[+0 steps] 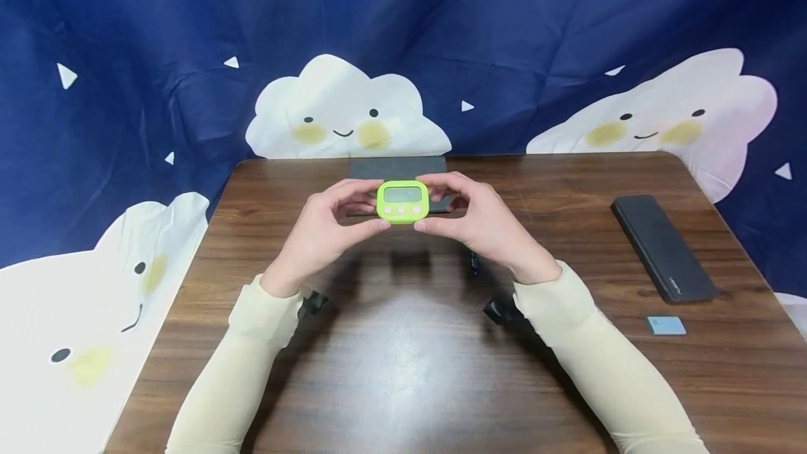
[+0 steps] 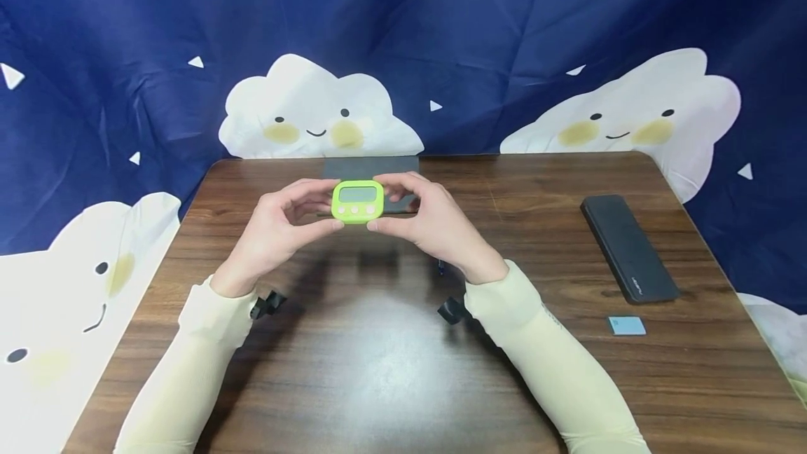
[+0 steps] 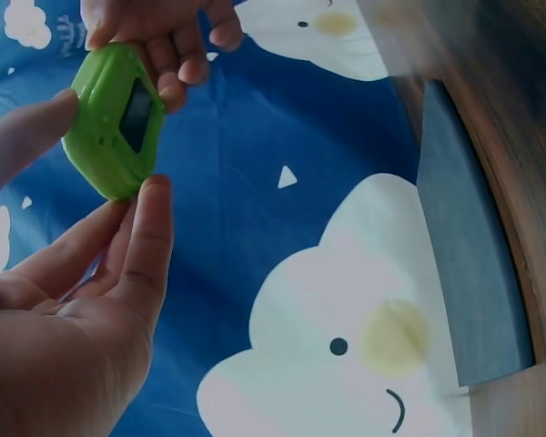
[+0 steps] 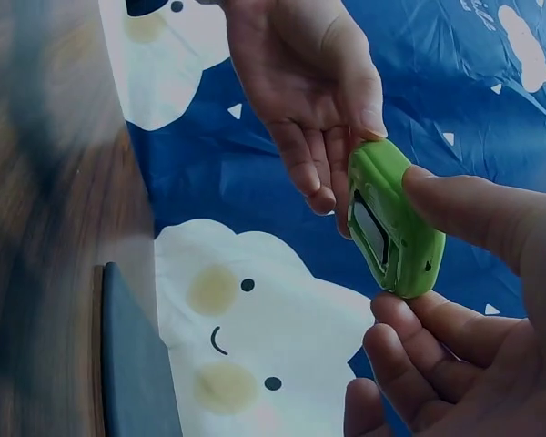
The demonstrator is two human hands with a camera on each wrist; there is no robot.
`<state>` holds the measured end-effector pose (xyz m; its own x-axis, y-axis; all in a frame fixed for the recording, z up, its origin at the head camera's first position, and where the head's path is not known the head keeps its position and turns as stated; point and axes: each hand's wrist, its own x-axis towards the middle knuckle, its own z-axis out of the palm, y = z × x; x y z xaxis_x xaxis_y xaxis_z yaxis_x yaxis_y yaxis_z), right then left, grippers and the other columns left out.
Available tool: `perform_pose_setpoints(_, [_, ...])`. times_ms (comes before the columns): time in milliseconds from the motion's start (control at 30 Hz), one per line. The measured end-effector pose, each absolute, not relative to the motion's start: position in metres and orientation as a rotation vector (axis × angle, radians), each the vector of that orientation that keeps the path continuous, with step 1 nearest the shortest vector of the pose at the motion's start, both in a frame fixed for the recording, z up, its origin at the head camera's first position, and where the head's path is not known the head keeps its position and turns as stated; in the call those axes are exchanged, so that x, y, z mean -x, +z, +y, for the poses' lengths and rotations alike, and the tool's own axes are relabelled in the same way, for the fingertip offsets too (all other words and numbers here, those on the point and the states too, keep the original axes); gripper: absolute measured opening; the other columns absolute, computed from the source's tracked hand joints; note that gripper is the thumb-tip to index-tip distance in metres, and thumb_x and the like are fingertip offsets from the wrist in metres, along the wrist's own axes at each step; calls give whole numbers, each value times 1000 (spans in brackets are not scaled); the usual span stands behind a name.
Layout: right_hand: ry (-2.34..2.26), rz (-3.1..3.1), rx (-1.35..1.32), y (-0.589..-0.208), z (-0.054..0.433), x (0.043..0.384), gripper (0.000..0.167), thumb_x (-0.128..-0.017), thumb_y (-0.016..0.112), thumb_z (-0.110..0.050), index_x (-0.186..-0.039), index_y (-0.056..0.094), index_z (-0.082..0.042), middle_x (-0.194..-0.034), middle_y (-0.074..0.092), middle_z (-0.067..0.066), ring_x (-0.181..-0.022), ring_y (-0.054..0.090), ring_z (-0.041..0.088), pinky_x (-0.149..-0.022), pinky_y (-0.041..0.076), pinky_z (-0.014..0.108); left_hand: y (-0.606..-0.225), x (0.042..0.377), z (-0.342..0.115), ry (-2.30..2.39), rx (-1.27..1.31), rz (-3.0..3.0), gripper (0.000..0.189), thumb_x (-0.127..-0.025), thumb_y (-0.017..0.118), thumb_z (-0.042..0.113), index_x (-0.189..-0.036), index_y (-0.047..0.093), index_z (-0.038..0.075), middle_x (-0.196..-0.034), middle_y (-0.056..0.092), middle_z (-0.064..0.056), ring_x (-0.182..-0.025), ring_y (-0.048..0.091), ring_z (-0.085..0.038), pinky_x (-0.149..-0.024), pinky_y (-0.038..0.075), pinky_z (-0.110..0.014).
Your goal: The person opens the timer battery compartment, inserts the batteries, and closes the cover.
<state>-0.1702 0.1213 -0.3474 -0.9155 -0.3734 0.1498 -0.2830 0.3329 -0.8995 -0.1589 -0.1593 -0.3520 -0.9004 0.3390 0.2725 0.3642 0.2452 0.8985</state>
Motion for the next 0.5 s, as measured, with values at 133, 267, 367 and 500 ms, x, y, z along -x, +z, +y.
perform_pose_setpoints(133, [-1661,2497,636,-348,122,171,59,-89,96,-16,-143,74,-17,-125,75,5,-118,65,24,-96,55,30,-354,161,-159,-1779,703,-2463,58,-91,92,4,-146,73,7,-137,76,-9,-117,75,-19,-108,63,-28])
perform_pose_setpoints(267, [-1650,2502,643,-349,123,172,59,-89,96,-16,-144,74,-16,-126,75,6,-120,65,27,-97,55,30,-356,162,-159,-1781,702,-2467,59,-91,92,4,-146,73,6,-138,76,-10,-117,75,-19,-108,63,-29])
perform_pose_setpoints(367, [-1639,2505,644,-349,123,172,59,-90,96,-18,-144,74,-16,-126,74,5,-120,65,26,-97,55,31,-356,162,-158,-1777,701,-2470,58,-91,93,4,-146,73,6,-138,76,-10,-117,75,-19,-108,63,-29])
perform_pose_setpoints(500, [-1631,2508,644,-351,123,173,58,-90,96,-19,-144,74,-17,-126,74,5,-119,64,24,-98,55,33,-356,162,-157,-1767,702,-2475,58,-91,93,5,-146,73,7,-138,76,-9,-117,75,-19,-108,63,-28])
